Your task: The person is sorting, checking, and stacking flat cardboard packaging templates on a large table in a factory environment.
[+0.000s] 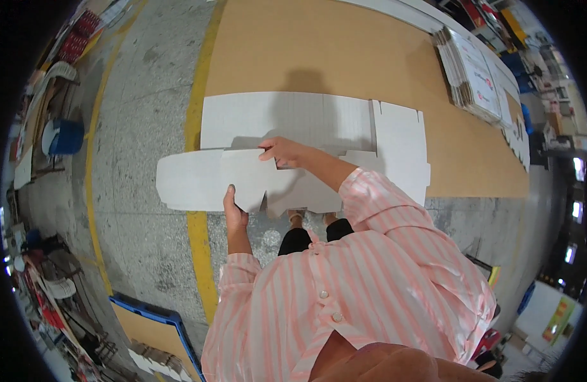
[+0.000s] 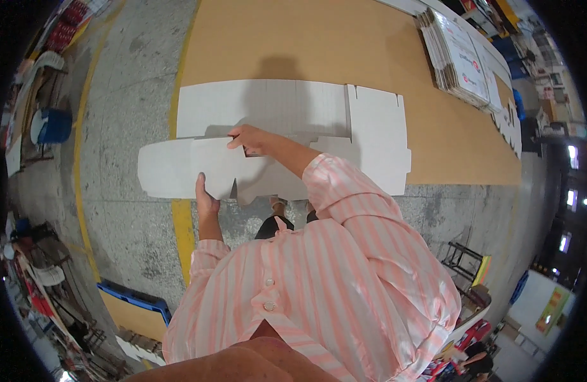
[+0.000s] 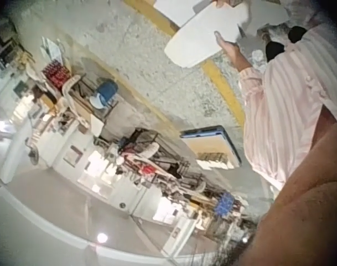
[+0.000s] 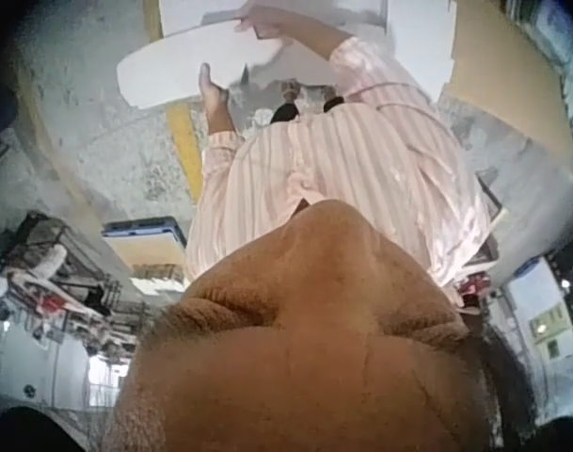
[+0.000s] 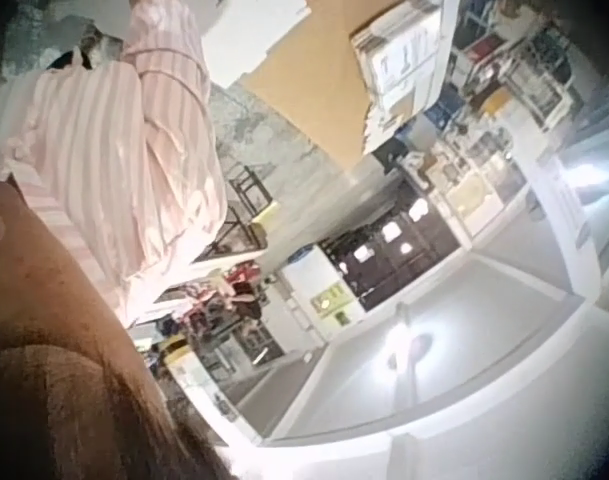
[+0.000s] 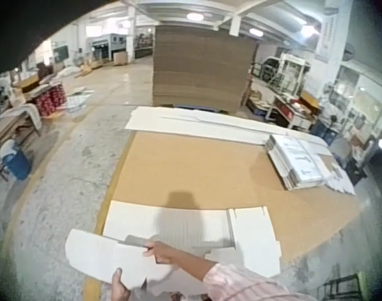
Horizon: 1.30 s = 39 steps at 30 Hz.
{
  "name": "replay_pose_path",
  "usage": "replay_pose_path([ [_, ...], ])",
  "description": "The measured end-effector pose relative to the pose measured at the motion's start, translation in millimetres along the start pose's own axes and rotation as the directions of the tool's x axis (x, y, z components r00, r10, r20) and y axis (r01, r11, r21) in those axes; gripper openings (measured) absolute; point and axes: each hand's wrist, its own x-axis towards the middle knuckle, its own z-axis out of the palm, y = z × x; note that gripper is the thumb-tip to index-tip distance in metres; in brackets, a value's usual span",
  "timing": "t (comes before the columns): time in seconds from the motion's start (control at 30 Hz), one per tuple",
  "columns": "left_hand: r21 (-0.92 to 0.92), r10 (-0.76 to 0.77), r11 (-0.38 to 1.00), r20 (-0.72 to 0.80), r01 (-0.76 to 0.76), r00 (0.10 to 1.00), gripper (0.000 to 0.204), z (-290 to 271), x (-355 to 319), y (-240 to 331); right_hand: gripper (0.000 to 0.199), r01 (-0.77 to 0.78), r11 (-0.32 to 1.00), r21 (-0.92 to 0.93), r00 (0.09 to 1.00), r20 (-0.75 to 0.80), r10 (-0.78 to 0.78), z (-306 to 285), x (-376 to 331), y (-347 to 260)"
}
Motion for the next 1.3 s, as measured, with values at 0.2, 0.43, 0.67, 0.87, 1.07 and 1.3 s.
replay_pose_path([
  [0.2, -0.076, -0.221, 0.971, 0.064, 0.226, 0.973, 0.053, 33.9, 2.6, -0.2, 0.037, 0.202, 0.439, -0.875, 0.686, -0.194, -0.702, -27.9, 6.1, 50.9],
  [0.43, -0.004, -0.196, 0.981, 0.026, 0.196, 0.98, 0.044, 2.6, 9.0, -1.3, 0.03, 0.27, 0.756, -0.596, 0.488, -0.592, -0.641, -82.0, -134.1, 54.2],
  [0.67, 0.484, 0.179, 0.865, -0.046, -0.135, 0.983, 0.038, 55.6, -28.6, 28.1, 0.052, -0.586, 0.347, -0.732, 0.107, -0.494, -0.863, -198.8, -247.8, 173.4],
  [0.87, 0.771, 0.432, -0.173, 0.619, -0.614, 0.656, 0.04, 247.4, -147.4, 3.5, 0.062, -0.681, 0.359, -0.638, 0.252, -0.665, -0.703, -218.8, -278.8, 201.8],
  [1.07, 0.2, -0.043, -0.895, 0.851, -0.399, 0.524, 0.046, 333.3, -207.1, -144.3, 0.062, -0.683, 0.34, -0.647, 0.282, -0.662, -0.695, -225.0, -281.7, 206.2],
  [1.3, 0.781, 0.372, 0.123, 0.535, -0.612, 0.758, 0.046, 298.0, -186.4, -16.6, 0.062, -0.631, 0.421, -0.652, 0.211, -0.666, -0.715, -236.0, -292.7, 210.7],
])
